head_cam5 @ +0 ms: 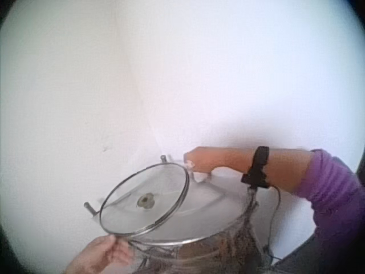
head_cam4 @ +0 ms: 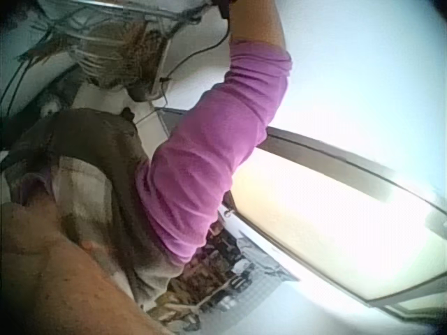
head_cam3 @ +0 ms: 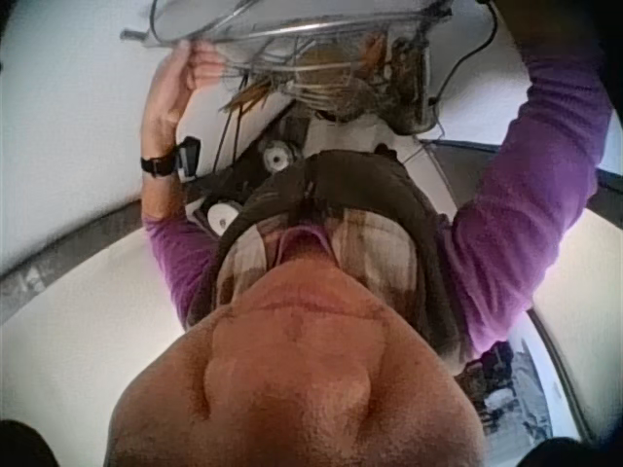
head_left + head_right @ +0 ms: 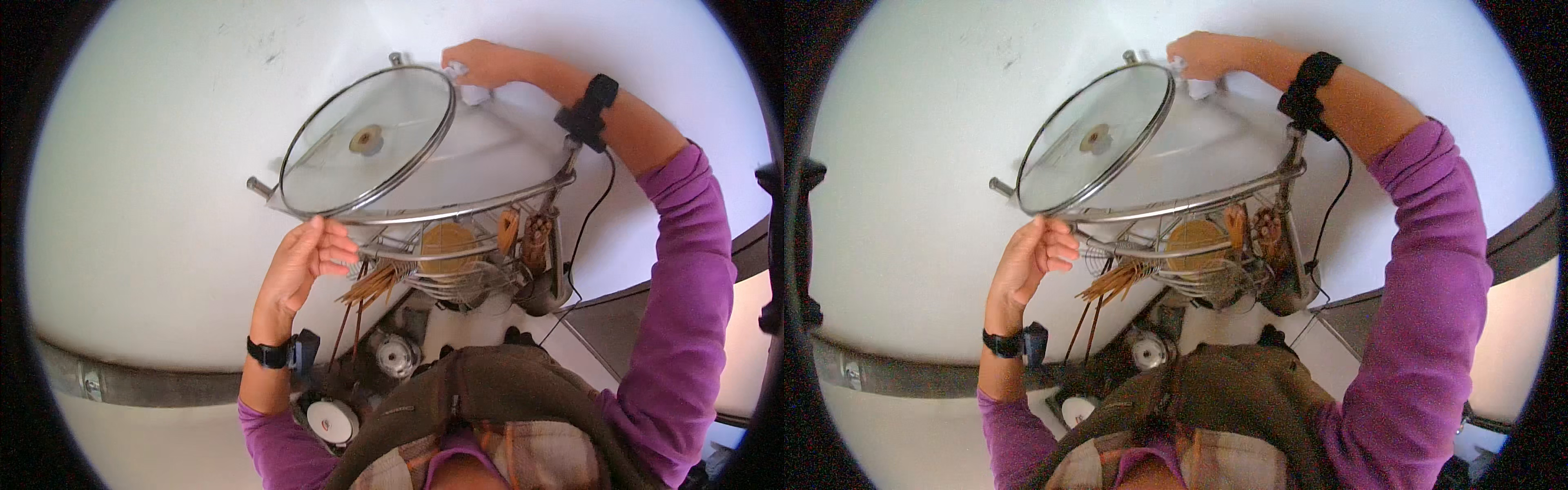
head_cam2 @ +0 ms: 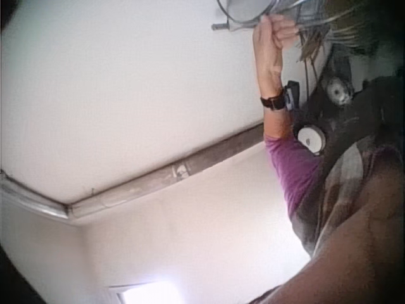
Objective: The person wipes various kitchen utensils and cookware with a cloth, including a metal pot, a wire strainer, a glass lid, a steamer tray, a knife, and a wok. The person handles each item individually, wiping surfaces and placing them back on a metal rack or floor.
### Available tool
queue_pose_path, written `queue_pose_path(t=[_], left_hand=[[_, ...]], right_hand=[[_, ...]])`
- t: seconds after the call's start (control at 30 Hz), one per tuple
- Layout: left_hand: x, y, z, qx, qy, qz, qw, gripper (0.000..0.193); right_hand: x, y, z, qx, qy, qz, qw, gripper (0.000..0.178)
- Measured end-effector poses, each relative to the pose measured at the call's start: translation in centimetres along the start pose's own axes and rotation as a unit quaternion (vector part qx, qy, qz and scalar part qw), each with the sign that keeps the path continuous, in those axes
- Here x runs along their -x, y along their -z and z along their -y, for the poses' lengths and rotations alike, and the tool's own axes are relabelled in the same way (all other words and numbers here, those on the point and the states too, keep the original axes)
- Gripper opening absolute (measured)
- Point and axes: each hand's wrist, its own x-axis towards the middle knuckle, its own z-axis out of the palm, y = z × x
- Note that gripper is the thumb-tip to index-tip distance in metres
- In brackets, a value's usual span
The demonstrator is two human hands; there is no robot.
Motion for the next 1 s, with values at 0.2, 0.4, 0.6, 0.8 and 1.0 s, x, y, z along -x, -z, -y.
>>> queue_pose_path(t=[0.2,0.4,0.6,0.8,1.0], left_hand=[[0.3,-0.5,2.7,-0.435,-0.259,-0.132,0.852,0.023],[-0.4,0.3,3.2,-0.612,-0.493,-0.165,0.597,0.032],[-2.0,1.5,3.6,-0.631,-0.542,-0.105,0.545,0.037],[-1.8,2.1,4.0,-0.611,-0.639,-0.076,0.461,0.036],[-2.4,2.0,4.1,-0.634,-0.58,-0.069,0.507,0.042]], right_hand=[[3.3,1.6,2.5,0.114,-0.013,0.073,0.991,0.017],[8.5,8.7,9.3,0.189,-0.038,-0.031,0.981,0.013],[11.9,3.1,15.7,0.152,0.098,-0.077,0.98,0.024],[11.2,-1.9,19.1,0.122,0.105,-0.108,0.981,0.024],[11.8,-2.7,19.7,0.147,0.104,-0.01,0.984,0.043]])
